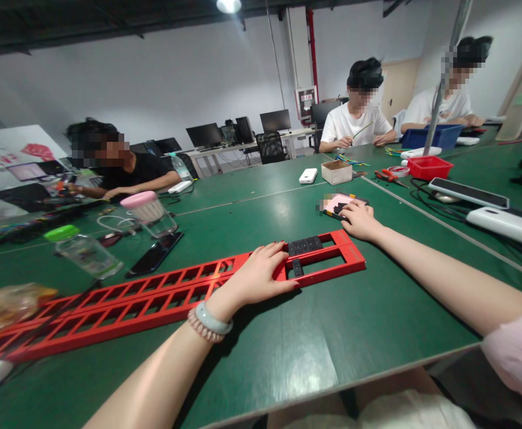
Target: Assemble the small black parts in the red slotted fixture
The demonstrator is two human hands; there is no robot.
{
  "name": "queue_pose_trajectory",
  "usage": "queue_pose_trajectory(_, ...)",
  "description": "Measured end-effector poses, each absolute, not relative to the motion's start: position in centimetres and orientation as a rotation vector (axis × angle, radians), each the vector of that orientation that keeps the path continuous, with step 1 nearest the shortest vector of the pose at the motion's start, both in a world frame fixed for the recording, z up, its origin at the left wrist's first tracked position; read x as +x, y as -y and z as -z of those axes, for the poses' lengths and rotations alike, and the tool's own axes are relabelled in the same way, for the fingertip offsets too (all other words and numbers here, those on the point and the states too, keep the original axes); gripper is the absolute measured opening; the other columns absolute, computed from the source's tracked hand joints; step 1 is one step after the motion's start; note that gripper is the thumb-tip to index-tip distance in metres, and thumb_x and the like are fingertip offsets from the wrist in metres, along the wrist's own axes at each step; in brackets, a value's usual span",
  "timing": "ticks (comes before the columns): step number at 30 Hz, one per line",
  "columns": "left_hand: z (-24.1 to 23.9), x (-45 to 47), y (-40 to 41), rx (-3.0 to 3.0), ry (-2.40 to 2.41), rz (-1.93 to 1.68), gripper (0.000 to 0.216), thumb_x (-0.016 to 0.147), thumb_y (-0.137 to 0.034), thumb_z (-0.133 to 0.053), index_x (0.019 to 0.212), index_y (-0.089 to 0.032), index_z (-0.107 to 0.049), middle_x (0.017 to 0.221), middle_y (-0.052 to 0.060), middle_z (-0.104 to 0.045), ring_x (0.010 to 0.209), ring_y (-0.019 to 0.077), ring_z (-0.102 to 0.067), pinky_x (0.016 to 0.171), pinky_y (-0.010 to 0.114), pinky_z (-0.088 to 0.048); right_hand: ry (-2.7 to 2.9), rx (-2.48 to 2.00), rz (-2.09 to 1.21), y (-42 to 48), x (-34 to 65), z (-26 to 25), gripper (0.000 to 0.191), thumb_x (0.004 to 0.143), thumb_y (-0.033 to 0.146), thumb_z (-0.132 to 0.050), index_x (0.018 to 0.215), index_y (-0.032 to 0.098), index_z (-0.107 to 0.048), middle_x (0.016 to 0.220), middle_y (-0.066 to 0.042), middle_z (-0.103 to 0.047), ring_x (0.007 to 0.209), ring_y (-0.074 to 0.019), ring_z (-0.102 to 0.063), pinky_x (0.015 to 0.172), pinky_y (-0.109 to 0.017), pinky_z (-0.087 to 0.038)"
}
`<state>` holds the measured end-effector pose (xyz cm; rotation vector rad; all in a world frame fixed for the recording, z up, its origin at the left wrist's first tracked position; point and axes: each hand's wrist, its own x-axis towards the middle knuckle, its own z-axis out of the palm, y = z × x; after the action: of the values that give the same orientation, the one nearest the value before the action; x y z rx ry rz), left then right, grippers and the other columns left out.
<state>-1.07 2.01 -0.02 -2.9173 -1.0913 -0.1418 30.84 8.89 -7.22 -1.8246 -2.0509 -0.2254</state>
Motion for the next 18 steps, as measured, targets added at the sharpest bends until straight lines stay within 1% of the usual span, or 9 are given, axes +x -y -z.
queue_pose_trajectory(6,0.03,-1.15,-1.98,-2.913,1.096,0.128,0.062,0.076,-0.063,-0.052,0.116,-0.016,-0.055,0.141,0.017,-0.038,0.131,0.0313,-0.035,0.107,0.046,-0.028,2.041,-1.789,0.23,-8.73,30.8,7.12,0.035,0.082,0.031,-0.042,0.107,0.021,-0.065,0.126,-0.011,-0.052,0.117,-0.0314,-0.037,0.087,-0.05,-0.033)
queue_pose_trajectory(12,-0.03,-1.12,-2.0,-2.926,1.09,0.148,0.061,0.076,-0.062,-0.053,0.116,-0.016,-0.055,0.141,0.017,-0.039,0.13,0.0315,-0.035,0.106,0.046,-0.029,2.013,-1.725,0.242,-8.53,30.74,7.02,0.033,0.081,0.025,-0.044,0.105,0.022,-0.066,0.126,-0.011,-0.053,0.116,-0.0291,-0.04,0.089,-0.047,-0.029)
queue_pose_trajectory(18,0.12,-1.22,-2.1,-2.915,1.07,0.148,0.062,0.076,-0.063,-0.052,0.117,-0.016,-0.055,0.141,0.017,-0.038,0.13,0.0305,-0.035,0.107,0.045,-0.028,1.872,-1.636,0.254,-8.04,30.56,6.81,0.029,0.085,0.026,-0.042,0.1,0.02,-0.066,0.121,-0.012,-0.055,0.114,-0.0272,-0.043,0.09,-0.045,-0.026)
